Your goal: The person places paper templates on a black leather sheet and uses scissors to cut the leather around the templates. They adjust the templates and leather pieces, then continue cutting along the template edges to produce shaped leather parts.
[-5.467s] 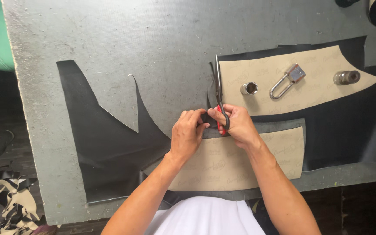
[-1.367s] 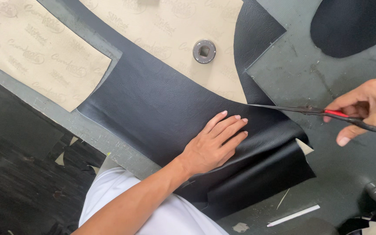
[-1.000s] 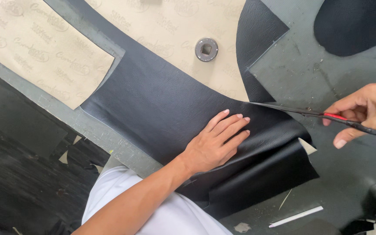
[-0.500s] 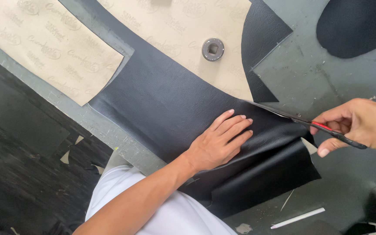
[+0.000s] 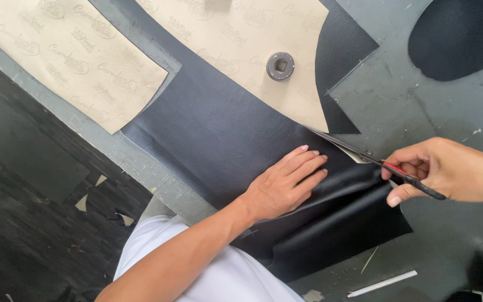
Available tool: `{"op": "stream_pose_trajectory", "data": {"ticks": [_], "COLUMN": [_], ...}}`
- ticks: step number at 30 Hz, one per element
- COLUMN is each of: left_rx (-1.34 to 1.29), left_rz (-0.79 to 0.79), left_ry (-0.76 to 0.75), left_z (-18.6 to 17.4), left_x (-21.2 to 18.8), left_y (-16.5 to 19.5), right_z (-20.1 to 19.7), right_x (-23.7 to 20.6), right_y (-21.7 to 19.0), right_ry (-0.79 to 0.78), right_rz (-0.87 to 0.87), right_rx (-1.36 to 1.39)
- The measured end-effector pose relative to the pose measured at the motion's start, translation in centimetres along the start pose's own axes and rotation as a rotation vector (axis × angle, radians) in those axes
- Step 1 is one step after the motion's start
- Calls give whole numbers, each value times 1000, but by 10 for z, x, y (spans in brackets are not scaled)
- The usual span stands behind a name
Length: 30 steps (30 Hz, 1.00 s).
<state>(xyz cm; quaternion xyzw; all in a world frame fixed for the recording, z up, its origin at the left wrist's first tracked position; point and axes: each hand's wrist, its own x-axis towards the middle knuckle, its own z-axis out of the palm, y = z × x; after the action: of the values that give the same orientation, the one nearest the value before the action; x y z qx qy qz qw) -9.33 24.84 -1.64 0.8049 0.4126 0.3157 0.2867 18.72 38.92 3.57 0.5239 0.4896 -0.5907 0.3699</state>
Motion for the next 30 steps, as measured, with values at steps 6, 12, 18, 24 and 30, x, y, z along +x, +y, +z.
{"op": "stream_pose_trajectory", "data": {"ticks": [6,12,18,24,30], "left_rx": [2,29,47,32,55], "left_rz": [20,19,34,14,30], "left_ry": [-15,-6,25,15,28], "left_z": [-2,-2,-2,-4,-7], "left_x": [-1,-3,-6,-4,-5], "left_y": [-1,-1,-2,-1,-1], "right_z": [10,16,21,25,25], "right_x": [2,-5,-3,-3,-9], "right_y": [-15,-35,-41,-49,-65], "right_ry": [43,30,13,76,43], "right_rz": [-84,-64,-71,-157,-106], "right_rx": [-73,1,52,110,110]}}
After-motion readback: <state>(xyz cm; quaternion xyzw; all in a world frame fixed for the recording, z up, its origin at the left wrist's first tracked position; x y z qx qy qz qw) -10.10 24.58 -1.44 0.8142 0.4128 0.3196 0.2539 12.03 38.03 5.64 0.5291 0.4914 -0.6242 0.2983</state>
